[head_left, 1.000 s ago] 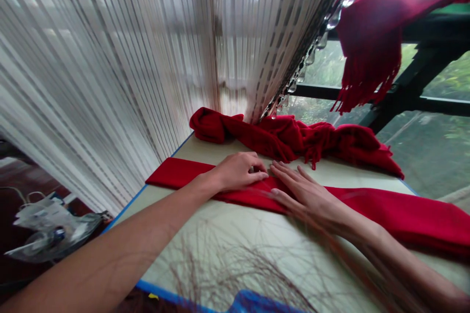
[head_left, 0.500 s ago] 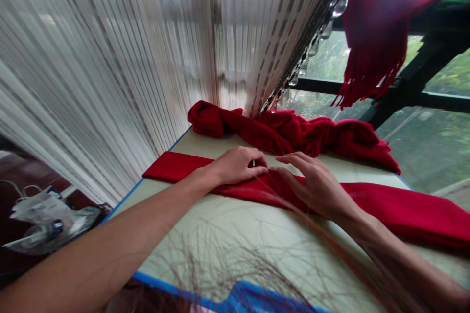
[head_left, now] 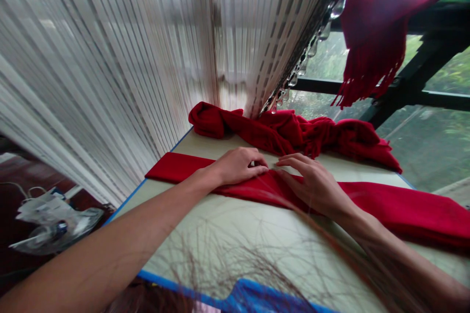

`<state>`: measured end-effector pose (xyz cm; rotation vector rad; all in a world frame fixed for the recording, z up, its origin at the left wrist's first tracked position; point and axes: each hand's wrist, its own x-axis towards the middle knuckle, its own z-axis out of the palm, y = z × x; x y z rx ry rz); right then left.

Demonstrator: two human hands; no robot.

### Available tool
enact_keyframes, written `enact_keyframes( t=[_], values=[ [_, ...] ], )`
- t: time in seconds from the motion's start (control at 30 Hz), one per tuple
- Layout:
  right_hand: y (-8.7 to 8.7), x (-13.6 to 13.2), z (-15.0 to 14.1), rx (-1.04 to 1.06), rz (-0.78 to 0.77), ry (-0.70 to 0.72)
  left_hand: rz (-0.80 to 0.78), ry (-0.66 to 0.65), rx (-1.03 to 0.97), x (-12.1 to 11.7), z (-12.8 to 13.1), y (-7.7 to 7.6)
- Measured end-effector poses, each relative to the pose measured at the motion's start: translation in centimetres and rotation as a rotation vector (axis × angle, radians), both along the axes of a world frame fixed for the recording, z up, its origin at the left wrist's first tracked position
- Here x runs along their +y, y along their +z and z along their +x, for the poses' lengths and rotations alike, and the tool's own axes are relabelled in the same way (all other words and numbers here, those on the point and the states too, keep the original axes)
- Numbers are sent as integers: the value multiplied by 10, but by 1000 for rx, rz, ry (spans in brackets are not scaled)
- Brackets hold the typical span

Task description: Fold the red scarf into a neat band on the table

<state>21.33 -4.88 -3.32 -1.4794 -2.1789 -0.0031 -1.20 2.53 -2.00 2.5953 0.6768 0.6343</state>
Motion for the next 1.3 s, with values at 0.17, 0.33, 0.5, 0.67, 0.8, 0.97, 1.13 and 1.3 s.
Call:
enact_keyframes(
  t=[0.17, 0.33, 0.5, 0.67, 0.8, 0.97, 1.13, 1.3],
  values=[
    [1, 1, 2, 7, -33, -11, 6, -3, -32, -2, 1, 1],
    [2, 1, 2, 18, -60, -27, 0, -7, -42, -1, 0, 0],
    [4, 1, 2, 17, -80, -37, 19, -17, -76, -1, 0, 0],
    [4, 2, 2, 49, -97, -18, 27, -27, -83, 0, 1, -2],
    [2, 3, 2, 32, -98, -1, 22, -16, -59, 2, 1, -4],
    [0, 4, 3, 22, -102, -4, 13, 21, -19, 3, 0, -7],
    [-1, 4, 2, 30, -90, 0, 3, 21, -3, 3, 1, -6],
    [-2, 5, 3, 24, -93, 0, 11, 27, -5, 3, 2, -6]
  ],
)
